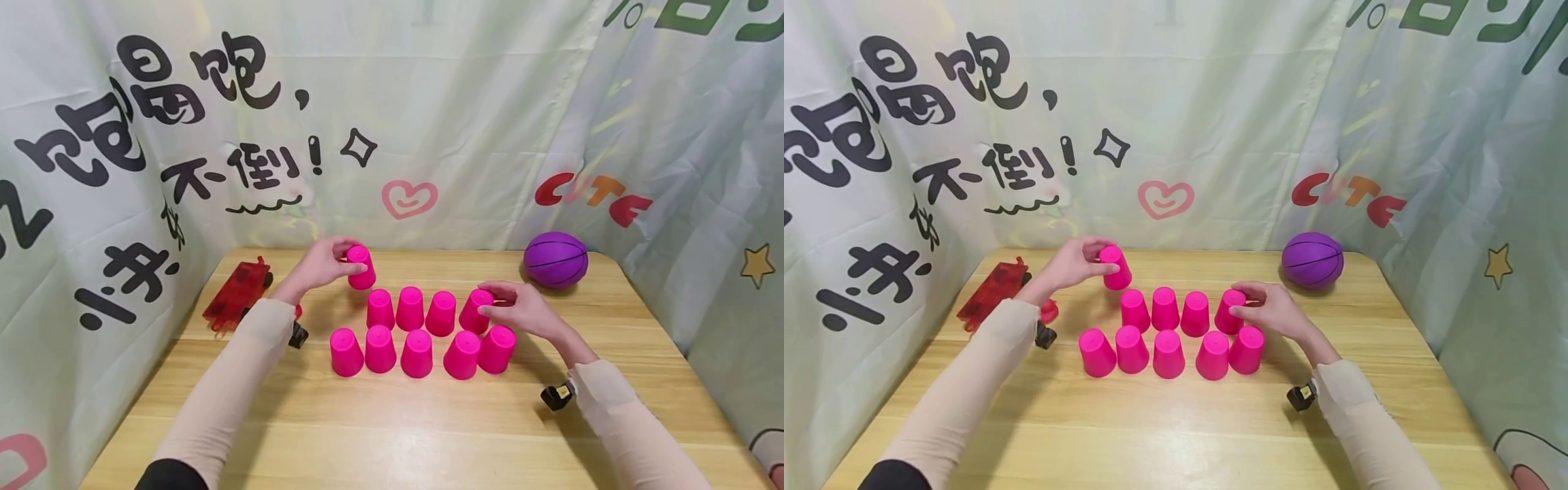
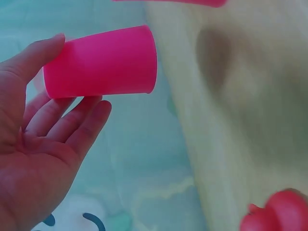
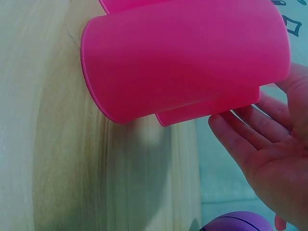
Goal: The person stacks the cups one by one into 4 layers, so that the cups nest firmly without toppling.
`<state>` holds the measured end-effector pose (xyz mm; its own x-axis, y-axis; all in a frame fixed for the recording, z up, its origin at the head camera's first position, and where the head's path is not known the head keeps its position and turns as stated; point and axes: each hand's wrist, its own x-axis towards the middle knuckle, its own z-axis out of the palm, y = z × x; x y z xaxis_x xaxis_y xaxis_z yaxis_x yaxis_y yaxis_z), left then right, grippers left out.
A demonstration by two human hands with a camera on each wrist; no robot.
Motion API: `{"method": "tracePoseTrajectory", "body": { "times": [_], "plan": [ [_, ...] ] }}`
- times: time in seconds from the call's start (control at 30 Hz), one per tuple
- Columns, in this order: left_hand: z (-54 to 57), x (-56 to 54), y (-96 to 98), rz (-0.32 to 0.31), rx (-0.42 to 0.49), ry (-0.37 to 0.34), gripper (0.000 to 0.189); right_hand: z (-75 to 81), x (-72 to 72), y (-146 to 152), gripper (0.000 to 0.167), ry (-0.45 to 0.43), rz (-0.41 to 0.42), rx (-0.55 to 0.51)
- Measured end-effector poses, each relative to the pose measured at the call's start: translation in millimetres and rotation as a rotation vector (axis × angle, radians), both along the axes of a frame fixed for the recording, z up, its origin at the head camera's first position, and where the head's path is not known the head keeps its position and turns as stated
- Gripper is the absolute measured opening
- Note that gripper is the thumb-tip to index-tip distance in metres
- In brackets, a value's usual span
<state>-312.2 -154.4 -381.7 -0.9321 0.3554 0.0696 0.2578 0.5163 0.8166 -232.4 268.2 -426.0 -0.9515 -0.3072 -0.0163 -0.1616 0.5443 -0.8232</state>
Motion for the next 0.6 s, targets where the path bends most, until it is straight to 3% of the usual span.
{"method": "tracePoseTrajectory", "body": {
  "times": [0.23, 0.6],
  "plan": [
    [10.0, -20.3, 23.0, -0.01, -0.002, -0.011, 0.053, -0.6, -0.3, 1.1, 0.061, 0.01, 0.002, 0.011],
    [12.0, -41.9, 50.7, 0.008, -0.014, -0.04, 0.052, -1.5, -1.9, 1.4, 0.058, 0.037, 0.01, 0.017]
  ]
}}
